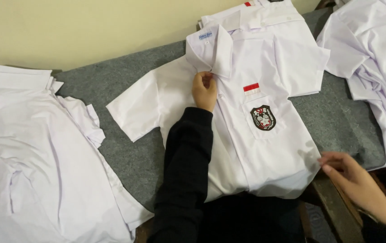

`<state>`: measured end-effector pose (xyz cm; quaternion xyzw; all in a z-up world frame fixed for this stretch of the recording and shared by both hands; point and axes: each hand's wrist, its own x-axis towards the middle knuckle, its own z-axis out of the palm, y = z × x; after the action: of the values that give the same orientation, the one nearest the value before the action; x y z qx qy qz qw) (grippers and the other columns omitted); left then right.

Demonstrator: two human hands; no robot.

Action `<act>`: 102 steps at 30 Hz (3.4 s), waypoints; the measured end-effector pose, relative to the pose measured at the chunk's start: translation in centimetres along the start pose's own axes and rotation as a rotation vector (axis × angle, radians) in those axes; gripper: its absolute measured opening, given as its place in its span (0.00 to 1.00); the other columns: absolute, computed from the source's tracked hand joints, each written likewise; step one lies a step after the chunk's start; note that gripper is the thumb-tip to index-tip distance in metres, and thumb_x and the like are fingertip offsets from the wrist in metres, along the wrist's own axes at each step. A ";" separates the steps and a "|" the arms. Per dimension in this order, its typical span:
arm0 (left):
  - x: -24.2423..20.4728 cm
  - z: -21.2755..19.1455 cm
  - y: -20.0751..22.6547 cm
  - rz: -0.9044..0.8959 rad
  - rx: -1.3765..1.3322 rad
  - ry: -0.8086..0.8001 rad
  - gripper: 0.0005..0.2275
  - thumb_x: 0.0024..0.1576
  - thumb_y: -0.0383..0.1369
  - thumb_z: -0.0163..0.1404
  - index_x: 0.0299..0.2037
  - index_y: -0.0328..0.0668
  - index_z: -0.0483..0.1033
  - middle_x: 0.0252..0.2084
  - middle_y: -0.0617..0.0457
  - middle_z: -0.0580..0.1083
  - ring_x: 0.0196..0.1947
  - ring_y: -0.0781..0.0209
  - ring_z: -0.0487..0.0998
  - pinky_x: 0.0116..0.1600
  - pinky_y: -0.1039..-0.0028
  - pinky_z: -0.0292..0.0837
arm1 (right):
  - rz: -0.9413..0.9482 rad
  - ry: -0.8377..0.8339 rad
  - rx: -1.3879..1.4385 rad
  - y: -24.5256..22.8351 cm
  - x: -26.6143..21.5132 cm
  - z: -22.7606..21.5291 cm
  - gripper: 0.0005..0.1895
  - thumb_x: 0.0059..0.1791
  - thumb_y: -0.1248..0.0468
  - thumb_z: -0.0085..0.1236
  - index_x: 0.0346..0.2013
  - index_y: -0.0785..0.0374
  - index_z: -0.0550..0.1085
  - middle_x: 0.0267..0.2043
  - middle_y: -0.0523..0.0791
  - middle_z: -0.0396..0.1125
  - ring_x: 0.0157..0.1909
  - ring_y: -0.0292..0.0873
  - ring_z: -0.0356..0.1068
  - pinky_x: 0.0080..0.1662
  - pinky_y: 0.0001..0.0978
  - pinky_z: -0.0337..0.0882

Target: Buttoning and folding a white school shirt on a flat work surface

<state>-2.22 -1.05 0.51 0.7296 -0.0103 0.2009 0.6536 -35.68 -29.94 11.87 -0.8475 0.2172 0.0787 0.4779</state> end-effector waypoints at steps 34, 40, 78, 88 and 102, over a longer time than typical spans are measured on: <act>-0.3 0.8 0.0 0.468 0.719 -0.034 0.24 0.59 0.46 0.48 0.64 0.45 0.67 0.65 0.54 0.69 0.65 0.49 0.69 0.69 0.46 0.58 | -1.097 0.970 -1.445 -18.3 38.4 0.7 0.25 0.64 0.29 0.54 0.35 0.39 0.76 0.41 0.29 0.64 0.31 0.27 0.68 0.21 0.23 0.59; -0.2 0.8 -1.9 0.426 0.912 -0.200 0.34 0.60 0.56 0.45 0.72 0.45 0.57 0.71 0.54 0.64 0.70 0.47 0.63 0.73 0.36 0.50 | -0.868 0.761 -1.357 -15.0 36.1 1.2 0.24 0.58 0.36 0.56 0.52 0.50 0.78 0.51 0.43 0.70 0.48 0.50 0.69 0.45 0.46 0.66; -5.0 -19.9 1.1 -0.340 0.718 -0.124 0.19 0.67 0.43 0.45 0.53 0.29 0.71 0.46 0.32 0.77 0.51 0.34 0.79 0.52 0.49 0.76 | -0.275 0.189 0.338 1.7 27.6 4.1 0.07 0.61 0.59 0.54 0.42 0.58 0.73 0.34 0.39 0.63 0.38 0.34 0.62 0.39 0.23 0.62; 1.0 -15.7 -4.7 0.109 0.526 0.431 0.10 0.66 0.39 0.49 0.45 0.42 0.65 0.35 0.42 0.73 0.38 0.39 0.78 0.42 0.60 0.75 | -0.709 0.580 -0.033 -6.5 27.2 4.8 0.08 0.63 0.66 0.38 0.47 0.70 0.59 0.43 0.72 0.67 0.47 0.77 0.69 0.44 0.62 0.70; -11.4 -16.3 6.7 0.435 1.094 0.074 0.40 0.61 0.66 0.29 0.61 0.33 0.68 0.59 0.33 0.68 0.54 0.35 0.73 0.58 0.50 0.70 | -0.591 0.504 -0.535 -7.6 17.0 4.5 0.27 0.54 0.64 0.64 0.61 0.77 0.64 0.49 0.65 0.64 0.48 0.75 0.70 0.47 0.64 0.72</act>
<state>-19.09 10.73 4.48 0.9343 -0.0319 0.3319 0.1260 -16.79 -27.72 9.55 -0.9591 0.0478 -0.2157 0.1771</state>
